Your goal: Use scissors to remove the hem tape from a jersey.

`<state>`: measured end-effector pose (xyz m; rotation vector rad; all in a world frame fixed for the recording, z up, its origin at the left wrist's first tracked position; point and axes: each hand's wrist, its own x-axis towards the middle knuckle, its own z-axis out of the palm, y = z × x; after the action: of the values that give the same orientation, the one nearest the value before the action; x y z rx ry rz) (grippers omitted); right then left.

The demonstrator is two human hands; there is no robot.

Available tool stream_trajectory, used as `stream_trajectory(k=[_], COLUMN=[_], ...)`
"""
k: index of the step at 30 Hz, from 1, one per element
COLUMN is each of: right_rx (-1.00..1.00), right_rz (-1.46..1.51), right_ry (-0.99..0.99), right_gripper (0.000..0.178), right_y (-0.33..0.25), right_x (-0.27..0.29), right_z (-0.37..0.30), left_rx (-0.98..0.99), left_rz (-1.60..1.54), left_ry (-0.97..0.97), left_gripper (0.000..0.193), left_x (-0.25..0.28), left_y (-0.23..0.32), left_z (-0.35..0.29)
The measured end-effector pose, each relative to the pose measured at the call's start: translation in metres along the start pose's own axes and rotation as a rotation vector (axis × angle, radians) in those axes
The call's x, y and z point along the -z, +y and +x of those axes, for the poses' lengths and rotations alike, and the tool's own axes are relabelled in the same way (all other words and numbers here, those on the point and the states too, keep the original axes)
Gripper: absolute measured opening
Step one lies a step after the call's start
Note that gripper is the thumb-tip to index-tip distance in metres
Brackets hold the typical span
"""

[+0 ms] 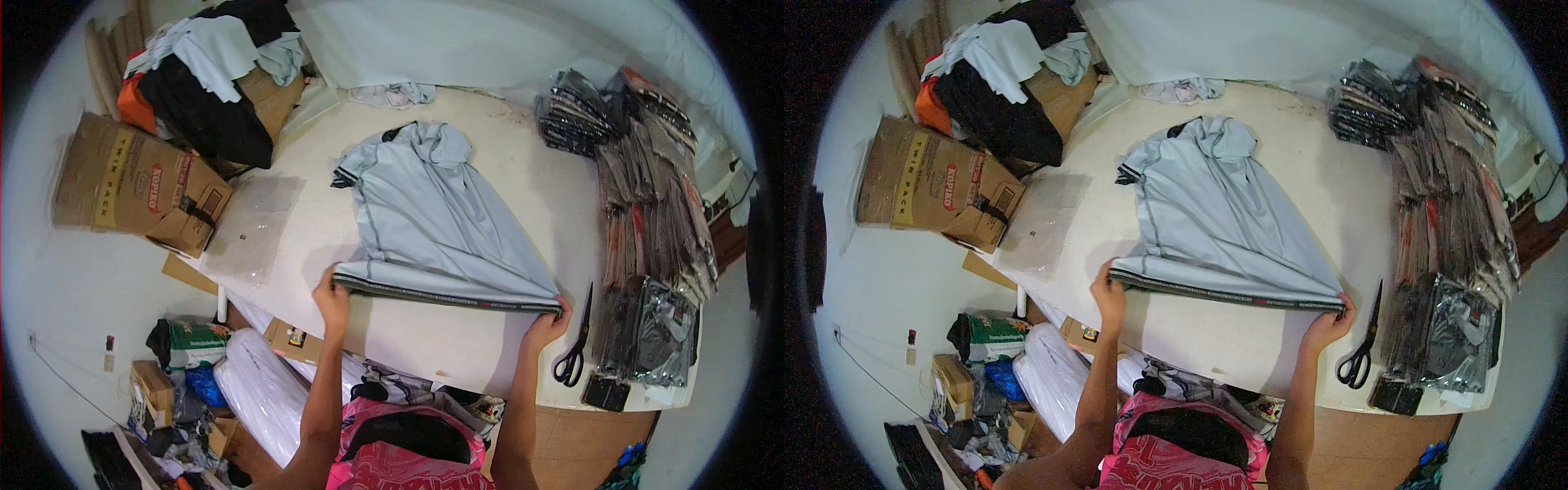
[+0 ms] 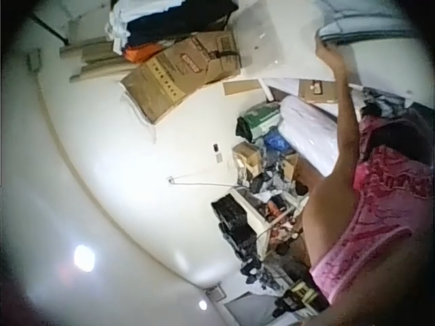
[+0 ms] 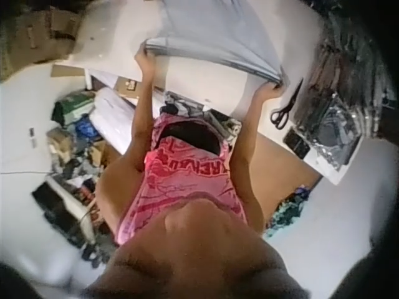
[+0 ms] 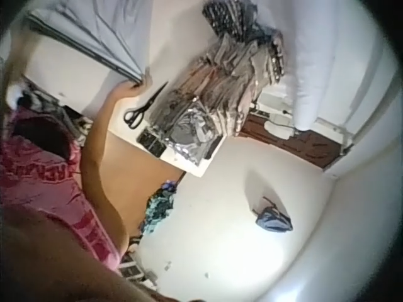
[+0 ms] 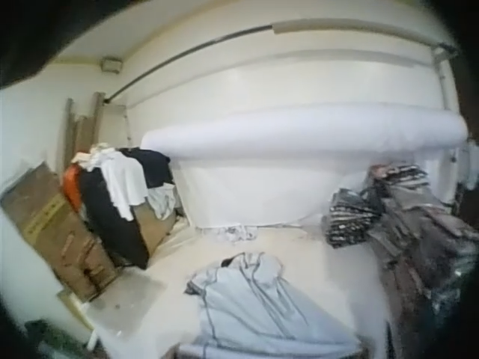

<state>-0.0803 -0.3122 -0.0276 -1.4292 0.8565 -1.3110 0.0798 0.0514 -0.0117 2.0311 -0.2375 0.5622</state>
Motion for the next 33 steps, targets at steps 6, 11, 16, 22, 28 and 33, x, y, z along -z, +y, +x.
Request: stream_trajectory(k=[6, 11, 16, 22, 28, 33], right_rx=[-0.033, 0.015, 0.009, 0.031, 0.359, 0.402], right_rz=[0.084, -0.132, -0.188, -0.345, -0.530, -0.732], right_ry=[0.004, -0.088, -0.107, -0.272, -0.368, -0.306], right_gripper=[0.033, 0.028, 0.029, 0.034, 0.019, 0.026], right_y=[0.001, -0.013, -0.031, -0.043, -0.092, -0.081], right_x=[0.012, 0.038, 0.069, 0.087, 0.069, 0.097], right_z=[0.011, -0.015, -0.044, -0.058, -0.073, -0.053], left_rx=[0.156, 0.666, 1.188, 0.985, 0.908, 0.858], left_rz=[-0.183, -0.553, -0.842, -0.510, -0.200, -0.607], left_ry=[0.105, 0.092, -0.123, -0.151, -0.225, -0.093], left_gripper=[0.033, 0.021, 0.055, 0.043, 0.028, 0.020], left_x=[0.036, 0.033, 0.021, 0.024, 0.027, 0.026], left_y=[0.042, 0.037, 0.063, 0.085, 0.064, 0.074], left_z=[0.032, -0.019, -0.063, -0.067, -0.058, -0.058])
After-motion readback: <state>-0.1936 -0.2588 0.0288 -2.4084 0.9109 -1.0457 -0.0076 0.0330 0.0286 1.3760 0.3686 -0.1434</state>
